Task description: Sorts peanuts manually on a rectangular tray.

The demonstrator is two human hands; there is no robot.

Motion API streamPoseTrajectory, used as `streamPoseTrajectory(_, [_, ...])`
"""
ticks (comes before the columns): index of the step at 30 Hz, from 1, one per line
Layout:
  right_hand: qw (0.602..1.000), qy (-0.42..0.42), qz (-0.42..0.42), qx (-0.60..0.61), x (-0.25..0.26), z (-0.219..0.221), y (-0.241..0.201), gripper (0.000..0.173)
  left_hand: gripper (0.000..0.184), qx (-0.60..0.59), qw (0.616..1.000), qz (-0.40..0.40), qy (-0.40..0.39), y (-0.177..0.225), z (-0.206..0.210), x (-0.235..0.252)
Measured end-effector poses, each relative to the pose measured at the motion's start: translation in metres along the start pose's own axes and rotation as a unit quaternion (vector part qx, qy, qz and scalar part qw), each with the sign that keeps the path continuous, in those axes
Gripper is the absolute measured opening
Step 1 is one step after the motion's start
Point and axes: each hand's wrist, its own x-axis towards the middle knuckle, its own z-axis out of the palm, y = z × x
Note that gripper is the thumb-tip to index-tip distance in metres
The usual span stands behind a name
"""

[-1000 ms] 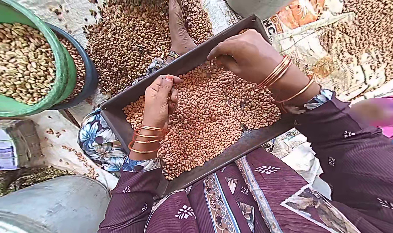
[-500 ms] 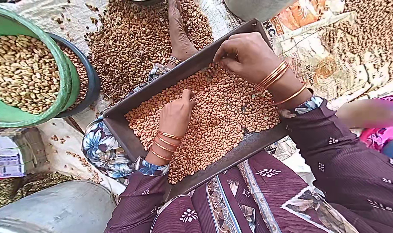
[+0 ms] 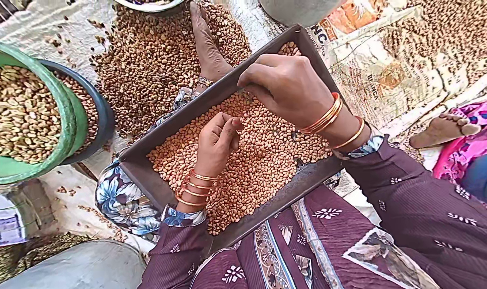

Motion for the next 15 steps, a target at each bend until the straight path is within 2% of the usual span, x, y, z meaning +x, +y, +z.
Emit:
streamPoseTrajectory(2, [0.997, 0.008, -0.039, 0.073, 0.0, 0.0, -0.012, 0.016, 0.035, -0.087, 0.995, -0.054, 0.015, 0.001, 0.004, 0.001])
streamPoseTrajectory(4, [0.984, -0.014, -0.071, 0.165, -0.001, -0.001, -0.024, 0.014, 0.054, -0.14, 0.978, -0.149, 0.047, 0.008, 0.005, -0.002])
streamPoseTrajectory(6, [0.977, -0.025, -0.084, 0.196, -0.002, -0.002, -0.029, 0.015, 0.059, -0.16, 0.96, -0.224, 0.041, 0.015, 0.002, -0.005])
streamPoseTrajectory(7, [0.981, -0.023, -0.077, 0.177, -0.002, -0.005, -0.028, 0.016, 0.057, -0.158, 0.963, -0.217, 0.024, 0.014, -0.001, -0.007])
streamPoseTrajectory(8, [0.987, -0.019, -0.065, 0.147, -0.003, -0.009, -0.024, 0.016, 0.051, -0.124, 0.975, -0.184, 0.013, 0.012, -0.003, -0.007])
streamPoseTrajectory(10, [0.996, -0.01, -0.036, 0.081, -0.003, -0.017, -0.012, 0.018, 0.037, 0.062, 0.995, -0.078, 0.022, 0.007, -0.008, -0.008])
streamPoseTrajectory(11, [0.998, -0.011, -0.02, 0.055, -0.004, -0.022, -0.006, 0.019, 0.031, 0.194, 0.98, -0.024, 0.026, 0.004, -0.013, -0.008])
streamPoseTrajectory(12, [0.999, -0.017, -0.003, 0.035, -0.005, -0.025, -0.001, 0.019, 0.026, 0.312, 0.95, 0.021, 0.019, 0.0, -0.016, -0.008])
streamPoseTrajectory(13, [0.999, -0.028, 0.011, 0.019, -0.007, -0.027, 0.003, 0.019, 0.025, 0.392, 0.919, 0.049, 0.002, -0.004, -0.017, -0.006])
streamPoseTrajectory(15, [0.996, -0.085, 0.026, 0.008, -0.012, -0.025, 0.01, 0.017, 0.032, 0.483, 0.873, 0.043, -0.043, -0.008, -0.012, -0.006])
